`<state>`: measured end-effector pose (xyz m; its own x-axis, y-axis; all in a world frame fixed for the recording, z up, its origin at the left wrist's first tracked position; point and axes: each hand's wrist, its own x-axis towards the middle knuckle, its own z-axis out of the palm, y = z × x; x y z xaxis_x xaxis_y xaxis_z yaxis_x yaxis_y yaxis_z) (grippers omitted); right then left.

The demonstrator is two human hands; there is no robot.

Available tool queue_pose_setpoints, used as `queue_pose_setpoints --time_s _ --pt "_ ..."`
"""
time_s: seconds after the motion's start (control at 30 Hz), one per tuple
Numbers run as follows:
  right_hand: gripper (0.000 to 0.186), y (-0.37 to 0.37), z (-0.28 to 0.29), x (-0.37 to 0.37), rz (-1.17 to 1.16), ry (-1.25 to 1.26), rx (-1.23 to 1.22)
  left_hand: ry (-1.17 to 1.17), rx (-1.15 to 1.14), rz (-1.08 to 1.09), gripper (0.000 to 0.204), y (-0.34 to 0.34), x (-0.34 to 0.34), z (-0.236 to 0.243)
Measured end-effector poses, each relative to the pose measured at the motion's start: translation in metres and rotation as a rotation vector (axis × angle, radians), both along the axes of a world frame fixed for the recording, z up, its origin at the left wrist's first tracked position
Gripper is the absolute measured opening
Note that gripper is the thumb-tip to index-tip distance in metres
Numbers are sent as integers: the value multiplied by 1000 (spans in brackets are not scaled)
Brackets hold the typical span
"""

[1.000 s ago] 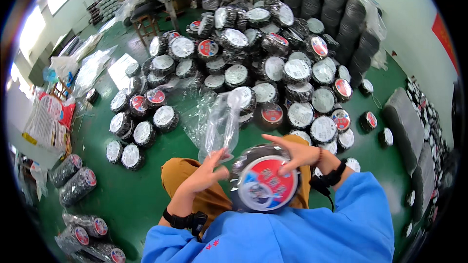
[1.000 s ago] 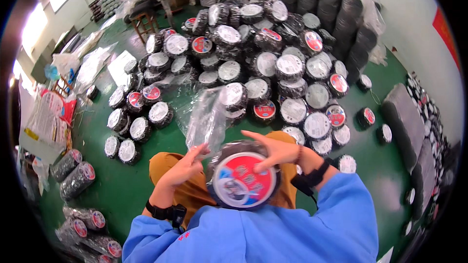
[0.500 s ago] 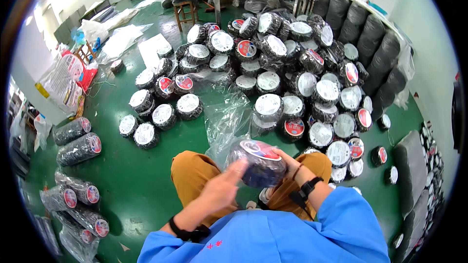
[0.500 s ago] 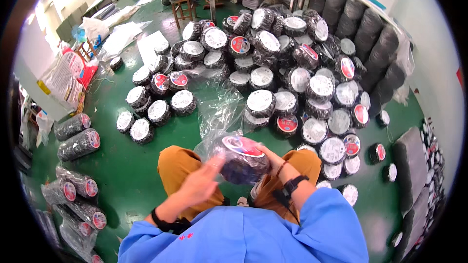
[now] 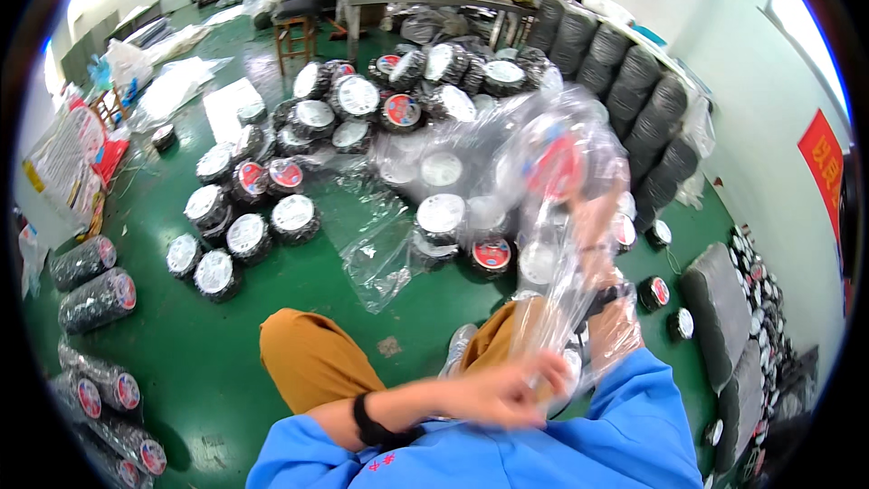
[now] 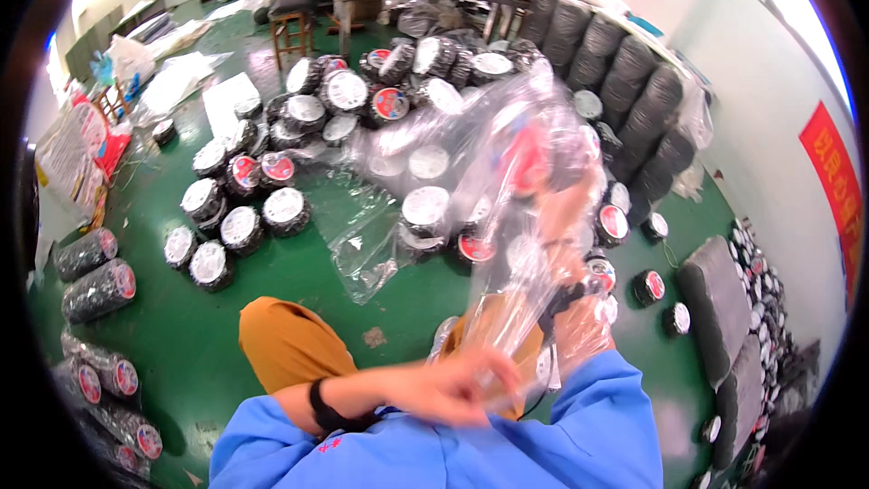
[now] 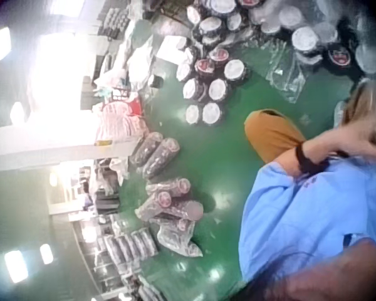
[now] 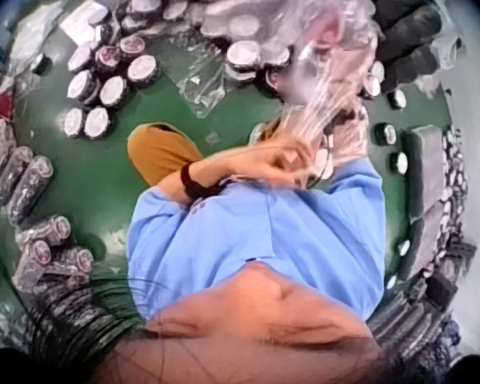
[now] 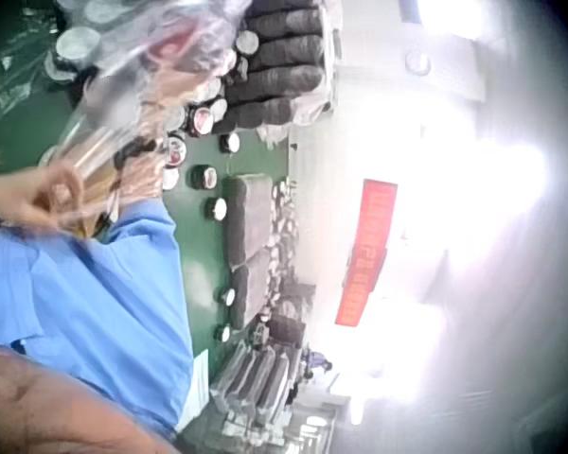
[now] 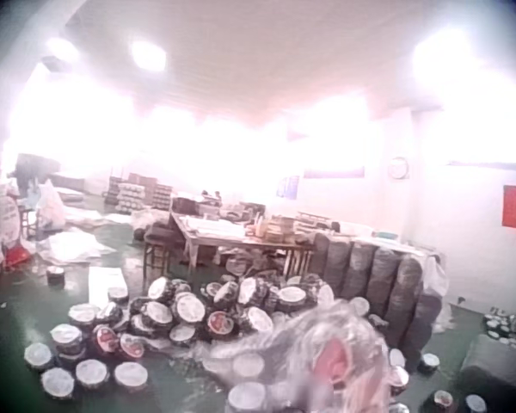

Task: The person places round containers of dried seaweed into clear plastic bags and then places the bagged containers onto a large pile on the floor.

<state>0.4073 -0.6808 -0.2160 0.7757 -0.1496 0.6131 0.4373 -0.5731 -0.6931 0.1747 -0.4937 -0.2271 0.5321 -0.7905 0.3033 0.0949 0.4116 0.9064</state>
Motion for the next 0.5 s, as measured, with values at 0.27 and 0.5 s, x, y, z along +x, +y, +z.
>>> queue_pose_setpoints --time_s 0.27,0.5 --pt "89 33 -95 -80 -117 370 -417 -93 421 1555 89 13 149 -112" --pt "89 34 -240 -94 154 845 -286 143 523 1422 20 4 94 -197"
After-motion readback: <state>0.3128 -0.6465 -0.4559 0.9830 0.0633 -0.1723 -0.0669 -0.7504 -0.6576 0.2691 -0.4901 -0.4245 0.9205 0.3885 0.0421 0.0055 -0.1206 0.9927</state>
